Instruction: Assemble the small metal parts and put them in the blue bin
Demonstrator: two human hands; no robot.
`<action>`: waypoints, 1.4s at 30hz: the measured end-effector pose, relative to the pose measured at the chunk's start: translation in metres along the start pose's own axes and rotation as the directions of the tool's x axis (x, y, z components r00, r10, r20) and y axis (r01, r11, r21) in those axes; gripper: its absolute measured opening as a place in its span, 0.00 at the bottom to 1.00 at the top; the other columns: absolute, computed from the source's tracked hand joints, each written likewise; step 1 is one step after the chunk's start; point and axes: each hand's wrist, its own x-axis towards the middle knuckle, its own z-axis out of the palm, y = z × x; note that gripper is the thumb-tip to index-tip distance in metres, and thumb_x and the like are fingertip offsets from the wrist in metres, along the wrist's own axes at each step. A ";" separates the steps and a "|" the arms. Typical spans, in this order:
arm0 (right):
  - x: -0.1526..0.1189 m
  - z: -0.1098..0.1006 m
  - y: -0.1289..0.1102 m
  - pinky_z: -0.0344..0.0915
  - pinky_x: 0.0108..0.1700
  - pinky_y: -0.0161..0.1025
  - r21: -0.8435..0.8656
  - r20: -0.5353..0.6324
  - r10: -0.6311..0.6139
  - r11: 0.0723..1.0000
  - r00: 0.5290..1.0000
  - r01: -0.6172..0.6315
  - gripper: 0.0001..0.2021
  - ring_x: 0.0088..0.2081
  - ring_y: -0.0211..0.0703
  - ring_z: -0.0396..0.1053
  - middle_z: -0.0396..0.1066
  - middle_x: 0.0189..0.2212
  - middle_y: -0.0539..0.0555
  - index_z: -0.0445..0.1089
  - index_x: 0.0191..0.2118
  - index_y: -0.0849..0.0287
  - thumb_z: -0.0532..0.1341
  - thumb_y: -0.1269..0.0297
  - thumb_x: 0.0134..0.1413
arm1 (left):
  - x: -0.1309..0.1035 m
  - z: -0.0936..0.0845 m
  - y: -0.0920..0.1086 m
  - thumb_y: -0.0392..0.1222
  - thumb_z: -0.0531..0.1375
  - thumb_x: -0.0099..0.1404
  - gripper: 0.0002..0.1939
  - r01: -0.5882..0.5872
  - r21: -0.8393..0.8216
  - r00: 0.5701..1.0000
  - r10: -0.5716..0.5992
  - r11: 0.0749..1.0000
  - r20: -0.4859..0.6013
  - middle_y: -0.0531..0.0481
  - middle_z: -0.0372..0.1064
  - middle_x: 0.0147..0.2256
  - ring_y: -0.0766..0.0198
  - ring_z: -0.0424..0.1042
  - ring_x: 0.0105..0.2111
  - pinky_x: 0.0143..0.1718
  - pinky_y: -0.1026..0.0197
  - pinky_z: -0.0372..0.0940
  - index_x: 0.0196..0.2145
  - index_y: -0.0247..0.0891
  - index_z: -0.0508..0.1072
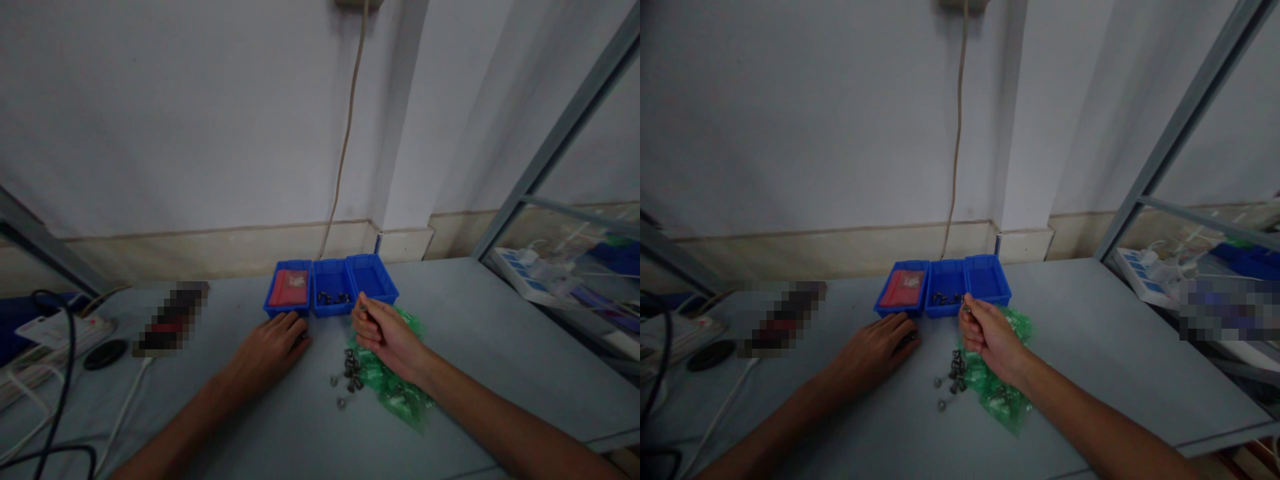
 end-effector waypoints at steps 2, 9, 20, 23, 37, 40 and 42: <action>0.000 0.000 0.000 0.44 0.19 0.29 -0.003 -0.022 -0.013 1.000 1.000 0.013 0.20 0.20 0.30 0.40 0.52 0.19 0.40 0.68 0.30 0.59 0.71 0.50 0.61 | 0.000 0.001 -0.001 0.44 0.57 0.79 0.08 0.000 0.002 1.000 0.000 1.000 0.001 0.45 0.74 0.43 0.53 0.75 0.43 0.43 0.53 0.70 0.46 0.39 0.73; -0.003 0.004 0.000 0.50 0.20 0.28 -0.089 -0.094 -0.139 0.987 0.986 0.130 0.15 0.23 0.31 0.55 0.66 0.28 0.46 0.71 0.38 0.57 0.74 0.54 0.58 | 0.000 0.003 0.000 0.42 0.55 0.80 0.08 -0.014 0.003 1.000 0.014 1.000 -0.008 0.46 0.74 0.43 0.54 0.75 0.42 0.44 0.53 0.70 0.45 0.39 0.73; -0.008 0.004 0.005 0.63 0.35 0.37 -0.768 0.097 -0.469 0.526 0.878 0.366 0.05 0.34 0.41 0.66 0.70 0.35 0.49 0.75 0.40 0.54 0.69 0.59 0.64 | 0.000 0.003 0.000 0.42 0.52 0.81 0.11 -0.019 -0.005 0.999 0.019 1.000 -0.041 0.45 0.74 0.41 0.54 0.75 0.41 0.42 0.54 0.69 0.43 0.39 0.73; -0.006 0.002 0.006 0.63 0.37 0.37 -0.776 0.115 -0.478 0.504 0.871 0.380 0.05 0.35 0.41 0.66 0.71 0.35 0.49 0.74 0.41 0.54 0.68 0.60 0.65 | 0.000 0.004 0.000 0.42 0.52 0.80 0.11 -0.005 0.014 1.000 0.005 1.000 -0.026 0.45 0.74 0.41 0.54 0.75 0.41 0.43 0.54 0.69 0.44 0.39 0.73; 0.006 -0.006 0.003 0.53 0.16 0.31 -0.534 -0.105 -0.351 0.809 0.930 0.245 0.18 0.22 0.35 0.65 0.77 0.42 0.54 0.73 0.53 0.53 0.67 0.49 0.63 | 0.000 0.000 0.002 0.42 0.55 0.79 0.08 0.004 0.004 0.999 -0.004 1.000 -0.033 0.46 0.75 0.41 0.54 0.75 0.41 0.41 0.55 0.69 0.43 0.39 0.72; 0.003 -0.005 0.002 0.60 0.24 0.35 -0.687 -0.037 -0.418 0.670 0.907 0.281 0.14 0.27 0.39 0.68 0.76 0.40 0.52 0.74 0.53 0.52 0.66 0.53 0.66 | 0.001 0.001 0.001 0.42 0.56 0.79 0.08 0.006 0.003 0.999 -0.006 1.000 -0.031 0.46 0.75 0.41 0.54 0.75 0.41 0.42 0.55 0.70 0.43 0.39 0.73; -0.001 -0.004 0.000 0.62 0.32 0.37 -0.841 0.086 -0.433 0.451 0.897 0.298 0.08 0.31 0.42 0.69 0.74 0.34 0.50 0.75 0.45 0.53 0.66 0.56 0.67 | 0.001 0.002 0.001 0.42 0.55 0.79 0.08 0.005 0.020 1.000 -0.004 1.000 -0.024 0.46 0.75 0.41 0.54 0.75 0.40 0.42 0.54 0.70 0.44 0.39 0.72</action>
